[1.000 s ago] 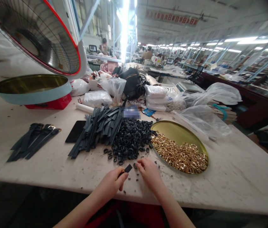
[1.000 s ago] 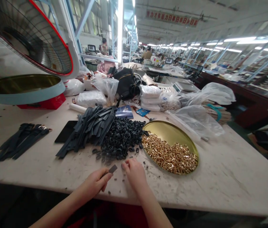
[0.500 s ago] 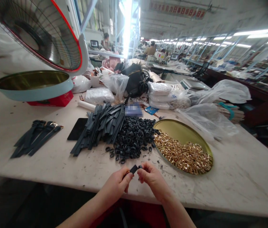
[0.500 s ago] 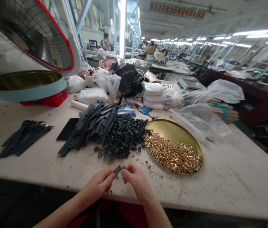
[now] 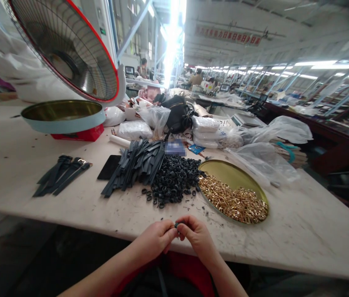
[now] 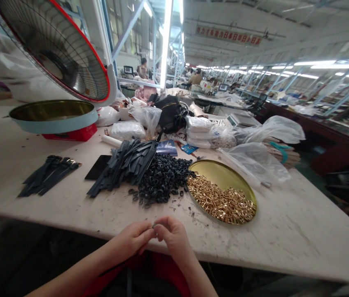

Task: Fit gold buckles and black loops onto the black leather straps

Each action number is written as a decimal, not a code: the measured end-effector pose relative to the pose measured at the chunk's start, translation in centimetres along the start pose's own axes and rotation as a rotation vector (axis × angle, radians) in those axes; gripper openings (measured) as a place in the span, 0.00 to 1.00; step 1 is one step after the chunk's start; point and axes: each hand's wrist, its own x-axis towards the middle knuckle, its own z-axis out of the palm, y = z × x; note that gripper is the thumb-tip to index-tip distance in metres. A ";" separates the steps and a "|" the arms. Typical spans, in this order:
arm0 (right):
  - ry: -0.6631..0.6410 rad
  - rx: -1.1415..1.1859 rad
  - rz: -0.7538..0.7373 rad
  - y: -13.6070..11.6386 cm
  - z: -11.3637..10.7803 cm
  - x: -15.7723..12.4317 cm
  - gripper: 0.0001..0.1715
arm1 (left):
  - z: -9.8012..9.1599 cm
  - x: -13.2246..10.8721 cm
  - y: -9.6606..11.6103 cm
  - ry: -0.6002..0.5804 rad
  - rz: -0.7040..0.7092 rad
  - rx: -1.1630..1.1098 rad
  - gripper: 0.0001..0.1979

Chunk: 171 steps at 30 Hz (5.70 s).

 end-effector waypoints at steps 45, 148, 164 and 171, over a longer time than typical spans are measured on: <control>-0.125 0.479 0.276 1.7 1.2 -1.9 0.13 | 0.5 1.2 -2.1 0.109 -0.125 -0.152 0.07; 0.265 -0.793 -0.421 -0.5 -1.3 -0.4 0.11 | -11.8 3.9 -2.1 0.925 0.079 -0.076 0.16; -0.015 -0.544 -0.231 -0.3 1.0 3.0 0.20 | -2.7 2.3 -1.0 0.264 -0.073 -0.372 0.14; 0.185 -1.241 -0.382 -0.7 -1.0 10.2 0.06 | -4.1 4.2 -1.9 0.272 -0.230 -0.575 0.14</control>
